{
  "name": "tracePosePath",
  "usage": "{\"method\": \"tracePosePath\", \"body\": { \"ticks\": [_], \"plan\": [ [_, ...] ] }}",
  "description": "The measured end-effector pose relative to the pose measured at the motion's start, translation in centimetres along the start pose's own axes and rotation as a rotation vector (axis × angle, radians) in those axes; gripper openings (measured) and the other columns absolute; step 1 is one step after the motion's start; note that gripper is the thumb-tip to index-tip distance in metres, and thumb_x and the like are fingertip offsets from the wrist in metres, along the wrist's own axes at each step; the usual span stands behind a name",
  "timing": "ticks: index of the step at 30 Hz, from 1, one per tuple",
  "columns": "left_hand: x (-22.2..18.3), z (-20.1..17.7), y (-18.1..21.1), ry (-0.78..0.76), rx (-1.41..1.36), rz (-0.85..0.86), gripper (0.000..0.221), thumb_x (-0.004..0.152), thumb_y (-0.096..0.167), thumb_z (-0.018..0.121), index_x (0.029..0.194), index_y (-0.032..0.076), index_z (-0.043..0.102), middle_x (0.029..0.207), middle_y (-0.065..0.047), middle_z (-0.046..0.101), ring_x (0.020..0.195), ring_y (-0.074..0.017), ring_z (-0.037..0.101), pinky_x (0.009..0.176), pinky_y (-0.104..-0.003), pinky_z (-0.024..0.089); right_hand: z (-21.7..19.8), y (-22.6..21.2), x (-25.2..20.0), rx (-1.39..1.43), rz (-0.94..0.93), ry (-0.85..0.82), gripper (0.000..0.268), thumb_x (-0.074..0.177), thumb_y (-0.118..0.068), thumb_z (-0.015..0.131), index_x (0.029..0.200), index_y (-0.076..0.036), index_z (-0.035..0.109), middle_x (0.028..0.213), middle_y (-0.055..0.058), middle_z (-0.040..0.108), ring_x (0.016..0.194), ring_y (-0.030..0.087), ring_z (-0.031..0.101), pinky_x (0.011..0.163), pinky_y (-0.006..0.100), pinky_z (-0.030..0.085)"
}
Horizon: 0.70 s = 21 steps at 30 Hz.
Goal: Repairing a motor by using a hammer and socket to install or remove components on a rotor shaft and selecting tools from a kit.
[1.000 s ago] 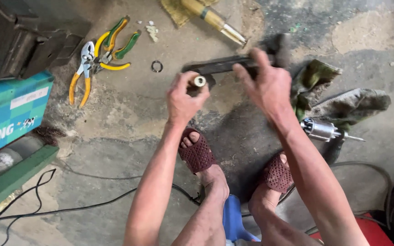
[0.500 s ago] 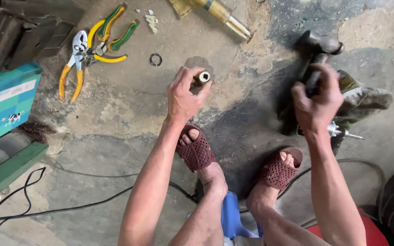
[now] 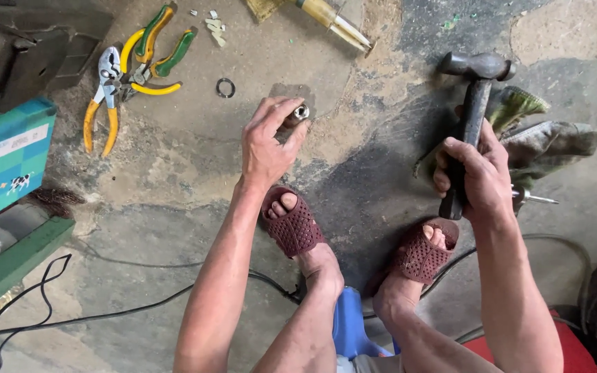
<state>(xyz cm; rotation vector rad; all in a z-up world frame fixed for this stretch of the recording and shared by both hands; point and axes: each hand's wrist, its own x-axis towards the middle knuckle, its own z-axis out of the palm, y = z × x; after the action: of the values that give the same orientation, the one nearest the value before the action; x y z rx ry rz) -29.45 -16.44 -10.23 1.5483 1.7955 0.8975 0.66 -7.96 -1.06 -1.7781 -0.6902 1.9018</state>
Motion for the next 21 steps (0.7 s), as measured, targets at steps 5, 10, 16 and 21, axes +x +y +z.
{"method": "tracePosePath", "body": {
  "ticks": [5,10,16,21],
  "plan": [
    [0.3,-0.1,0.7,0.035,0.016,0.006,0.035,0.094,0.014,0.081,0.125,0.008,0.066,0.117,-0.014,0.068,0.099,-0.0273,0.073,0.078,-0.036,0.066,0.0,1.0,0.4,-0.026,-0.083,0.041,0.019,0.098,-0.005,0.054,0.114,-0.01,0.045,0.068,0.007,0.039,0.046,0.015,0.034,0.036,0.027,0.034],
    [0.3,-0.6,1.1,-0.002,-0.128,-0.077,0.05,0.087,0.01,0.085,0.132,0.012,0.065,0.119,-0.011,0.067,0.089,-0.0211,0.074,0.078,-0.033,0.065,-1.0,3.2,1.2,-0.116,-0.21,-0.042,0.042,0.1,-0.005,0.057,0.14,-0.007,0.046,0.067,0.012,0.044,0.044,0.021,0.046,0.035,0.034,0.04],
    [0.0,-0.3,0.4,0.029,-0.191,-0.105,0.048,0.089,0.013,0.085,0.133,0.014,0.066,0.113,-0.012,0.067,0.091,-0.024,0.074,0.081,-0.037,0.065,-1.3,4.5,1.8,-0.144,-0.262,-0.057,0.056,0.102,-0.002,0.057,0.156,-0.007,0.043,0.067,0.019,0.046,0.043,0.028,0.05,0.034,0.041,0.042],
    [0.3,-0.2,0.1,0.05,-0.184,-0.058,0.04,0.09,0.009,0.083,0.128,0.011,0.069,0.109,-0.013,0.067,0.092,-0.0291,0.074,0.078,-0.039,0.066,-0.3,4.2,1.2,-0.193,-0.38,-0.081,0.053,0.108,-0.003,0.053,0.159,-0.005,0.039,0.067,0.021,0.049,0.043,0.031,0.054,0.033,0.041,0.044]
  ]
}}
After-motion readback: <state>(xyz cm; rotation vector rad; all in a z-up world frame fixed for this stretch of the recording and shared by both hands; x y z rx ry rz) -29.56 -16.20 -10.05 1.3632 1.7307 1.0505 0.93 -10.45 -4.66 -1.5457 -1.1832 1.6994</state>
